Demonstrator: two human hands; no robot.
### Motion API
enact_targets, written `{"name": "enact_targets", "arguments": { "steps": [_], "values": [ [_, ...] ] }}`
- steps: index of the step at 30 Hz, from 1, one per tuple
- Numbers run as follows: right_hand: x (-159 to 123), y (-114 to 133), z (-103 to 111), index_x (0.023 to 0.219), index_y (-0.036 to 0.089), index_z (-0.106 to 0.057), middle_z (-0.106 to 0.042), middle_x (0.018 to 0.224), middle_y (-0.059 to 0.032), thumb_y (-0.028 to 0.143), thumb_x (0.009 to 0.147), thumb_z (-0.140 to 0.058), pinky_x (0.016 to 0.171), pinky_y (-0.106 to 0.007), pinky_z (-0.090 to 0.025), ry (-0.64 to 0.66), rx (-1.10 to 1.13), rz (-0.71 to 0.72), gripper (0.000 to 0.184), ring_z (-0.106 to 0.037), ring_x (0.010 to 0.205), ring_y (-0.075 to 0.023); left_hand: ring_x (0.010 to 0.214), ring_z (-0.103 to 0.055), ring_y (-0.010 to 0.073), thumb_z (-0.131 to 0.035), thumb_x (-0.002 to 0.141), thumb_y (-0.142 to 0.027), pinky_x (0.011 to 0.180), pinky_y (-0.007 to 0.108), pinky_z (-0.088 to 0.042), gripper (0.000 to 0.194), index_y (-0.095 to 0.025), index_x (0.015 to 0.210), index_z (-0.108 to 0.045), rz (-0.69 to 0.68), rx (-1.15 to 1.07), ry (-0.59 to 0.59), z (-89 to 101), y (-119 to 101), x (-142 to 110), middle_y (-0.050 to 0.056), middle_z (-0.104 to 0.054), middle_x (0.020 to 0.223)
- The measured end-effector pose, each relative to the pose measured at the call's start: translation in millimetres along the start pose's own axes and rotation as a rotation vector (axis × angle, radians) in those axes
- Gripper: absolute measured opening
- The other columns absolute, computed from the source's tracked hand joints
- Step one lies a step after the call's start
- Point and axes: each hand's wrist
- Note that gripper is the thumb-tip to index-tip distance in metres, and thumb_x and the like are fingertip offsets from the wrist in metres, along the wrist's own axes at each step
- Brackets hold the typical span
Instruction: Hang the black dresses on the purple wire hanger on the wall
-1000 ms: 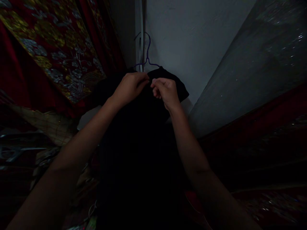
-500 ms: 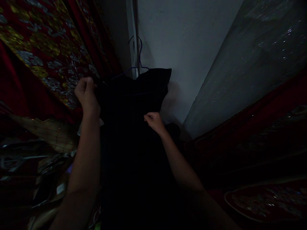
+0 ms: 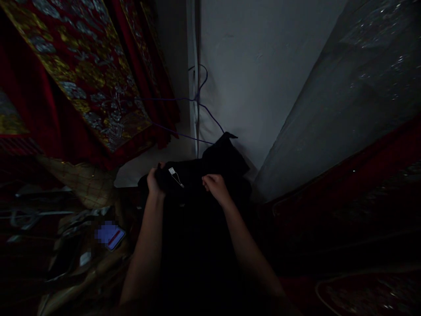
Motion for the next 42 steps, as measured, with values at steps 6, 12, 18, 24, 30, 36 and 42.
{"name": "enact_targets", "arguments": {
  "steps": [6,12,18,24,30,36,42],
  "values": [
    [1,8,-16,0.07,0.021,-0.063,-0.066,0.074,-0.003,0.063,0.091,-0.047,0.072,-0.027,-0.046,0.031,0.119,0.081,0.049,-0.061,0.078,-0.0181,0.08,-0.063,0.0174,-0.075,0.076,-0.032,0.076,0.026,-0.052,0.013,-0.019,0.077,-0.071,-0.153,0.354,0.32,-35.2,-2,-36,0.003,-0.067,0.082],
    [-21,33,-23,0.092,0.022,-0.067,-0.067,0.085,-0.0006,0.051,0.09,-0.056,0.081,-0.031,-0.049,0.437,0.312,0.138,0.031,-0.062,0.078,-0.0171,0.106,-0.061,0.026,-0.071,0.085,-0.045,0.102,0.04,-0.046,0.024,-0.021,0.084,-0.075,-0.495,0.764,0.457,-48.6,-6,-47,0.009,-0.067,0.103],
    [0,57,14,0.074,0.019,-0.066,-0.066,0.074,-0.0011,0.016,0.067,-0.059,0.075,-0.03,-0.048,0.324,-0.026,0.464,0.01,-0.062,0.074,-0.019,0.106,-0.066,0.0259,-0.069,0.083,-0.056,0.096,0.04,-0.052,0.038,-0.024,0.103,-0.07,0.062,0.797,0.631,-21.3,3,-38,0.009,-0.072,0.103],
    [71,85,57,0.086,0.02,-0.071,-0.073,0.091,-0.0044,0.014,0.068,-0.052,0.092,-0.034,-0.048,-0.081,-0.098,0.692,0.027,-0.066,0.094,-0.0227,0.097,-0.071,0.0291,-0.086,0.065,-0.039,0.092,0.038,-0.055,0.037,-0.022,0.096,-0.074,0.185,1.152,0.846,-6.7,4,-30,0.006,-0.077,0.094],
    [138,67,46,0.1,0.019,-0.069,-0.073,0.109,-0.0077,0.04,0.087,-0.055,0.101,-0.036,-0.046,-0.064,-0.145,0.554,0.029,-0.064,0.109,-0.0234,0.102,-0.069,0.0256,-0.041,0.099,-0.046,0.093,0.035,-0.05,0.043,-0.017,0.117,-0.068,-0.095,1.603,0.905,-32.8,-44,-12,0.009,-0.073,0.116],
    [142,53,77,0.059,0.02,-0.052,-0.052,0.057,-0.0002,0.062,0.08,-0.06,0.055,-0.028,-0.04,-0.131,-0.311,0.322,0.047,-0.052,0.058,-0.016,0.099,-0.069,0.0262,-0.042,0.096,-0.04,0.09,0.035,-0.051,0.038,-0.022,0.111,-0.071,-0.212,1.897,0.838,-28.5,-109,6,0.007,-0.075,0.111],
    [115,76,111,0.053,0.021,-0.043,-0.043,0.053,0.0012,0.053,0.08,-0.061,0.05,-0.027,-0.03,-0.241,-0.415,0.416,0.045,-0.041,0.051,-0.0119,0.1,-0.067,0.0271,-0.039,0.09,-0.025,0.094,0.038,-0.05,0.033,-0.018,0.099,-0.07,-0.683,1.891,0.56,-65.5,-147,29,0.011,-0.072,0.11]
  ]
}}
Point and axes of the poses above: each hand's wrist, its own x-axis towards the middle knuckle, its own z-axis out of the back of the hand, y = z × x
